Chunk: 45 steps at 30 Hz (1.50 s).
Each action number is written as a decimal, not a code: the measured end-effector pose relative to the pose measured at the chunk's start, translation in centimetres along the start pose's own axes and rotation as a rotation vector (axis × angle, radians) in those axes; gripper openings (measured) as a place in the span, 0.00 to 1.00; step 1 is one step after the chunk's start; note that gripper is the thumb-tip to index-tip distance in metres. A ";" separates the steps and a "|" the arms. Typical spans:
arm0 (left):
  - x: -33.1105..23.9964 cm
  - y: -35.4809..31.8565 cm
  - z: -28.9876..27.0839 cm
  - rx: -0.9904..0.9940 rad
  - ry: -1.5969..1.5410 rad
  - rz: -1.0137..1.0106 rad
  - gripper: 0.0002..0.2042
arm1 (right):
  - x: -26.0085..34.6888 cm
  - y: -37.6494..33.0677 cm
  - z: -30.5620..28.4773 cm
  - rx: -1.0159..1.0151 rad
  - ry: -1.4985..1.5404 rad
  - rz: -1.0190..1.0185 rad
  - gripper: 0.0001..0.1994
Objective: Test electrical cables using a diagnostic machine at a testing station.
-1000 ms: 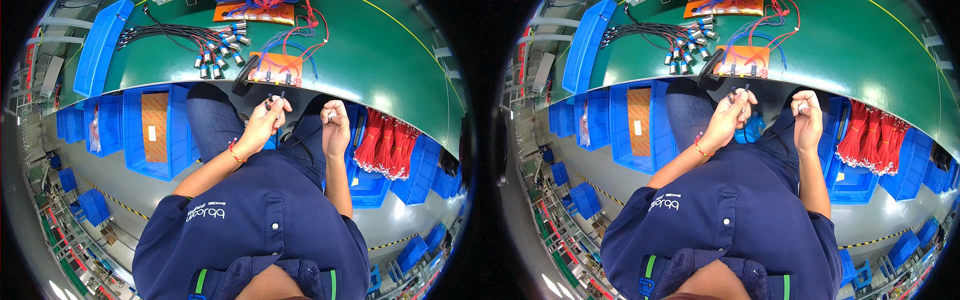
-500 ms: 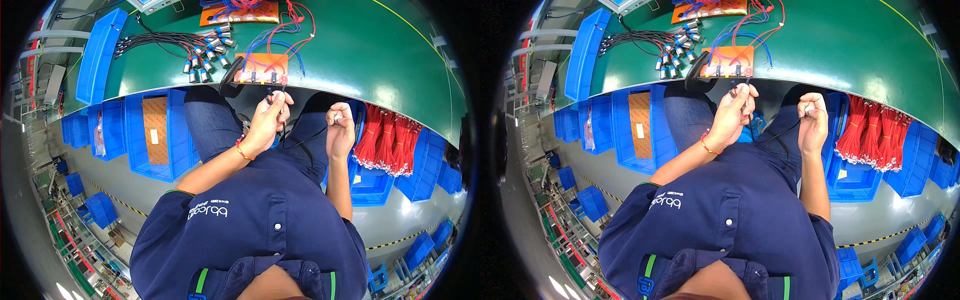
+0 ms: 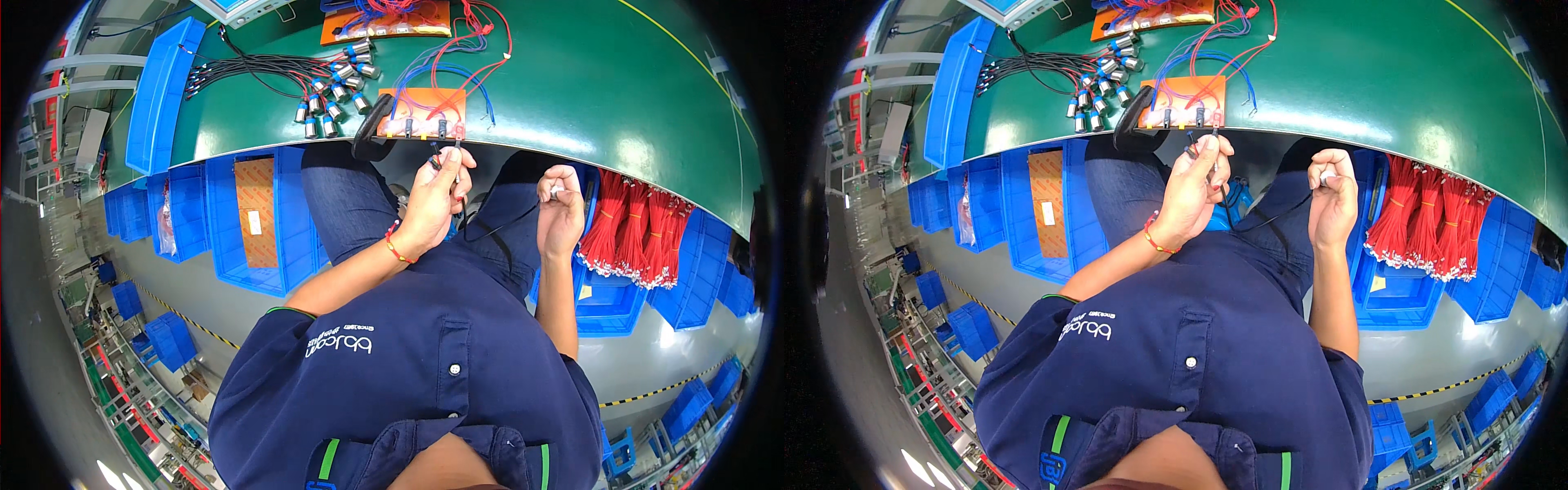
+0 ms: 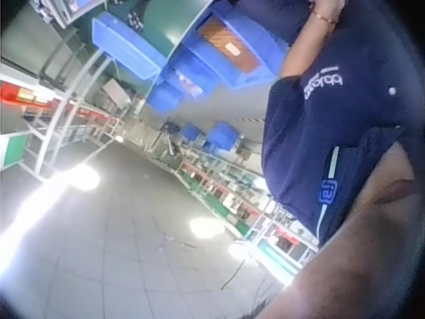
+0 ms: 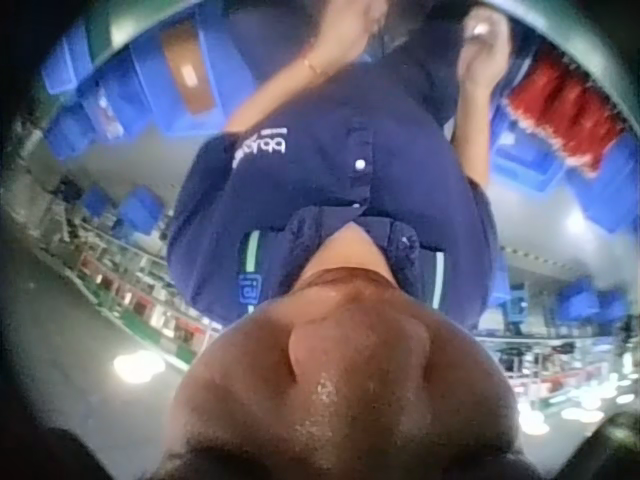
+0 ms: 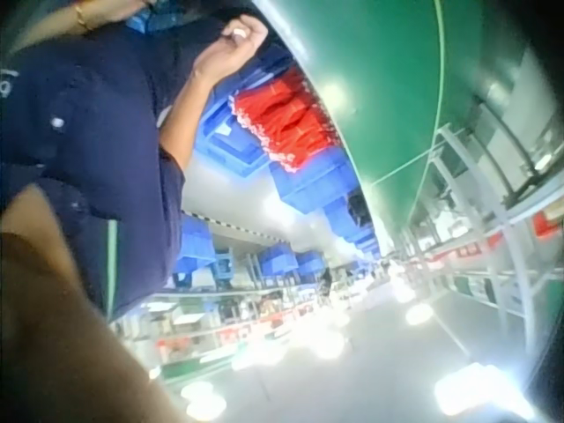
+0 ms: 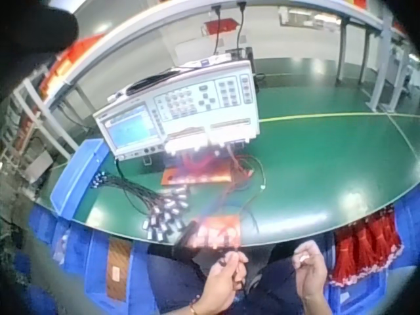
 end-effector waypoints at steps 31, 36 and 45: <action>-1.7 1.3 0.5 0.084 0.166 0.044 0.21 | 4.7 0.5 -3.0 -0.072 0.126 -0.173 0.04; -1.1 1.0 -0.2 0.032 0.171 0.060 0.19 | 5.9 0.4 -3.5 -0.029 0.115 -0.191 0.04; -5.4 -1.8 4.9 0.173 0.367 0.214 0.21 | 17.5 0.3 -8.4 0.092 0.077 -0.503 0.11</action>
Point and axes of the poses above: each hand's wrist, its own y-axis towards the middle knuckle, its own z-axis out of the palm, x = y × z, the point moved 9 cm from there along y, towards the middle knuckle, and after that the axes turned 2 degrees about -x, right-handed, at the moved point
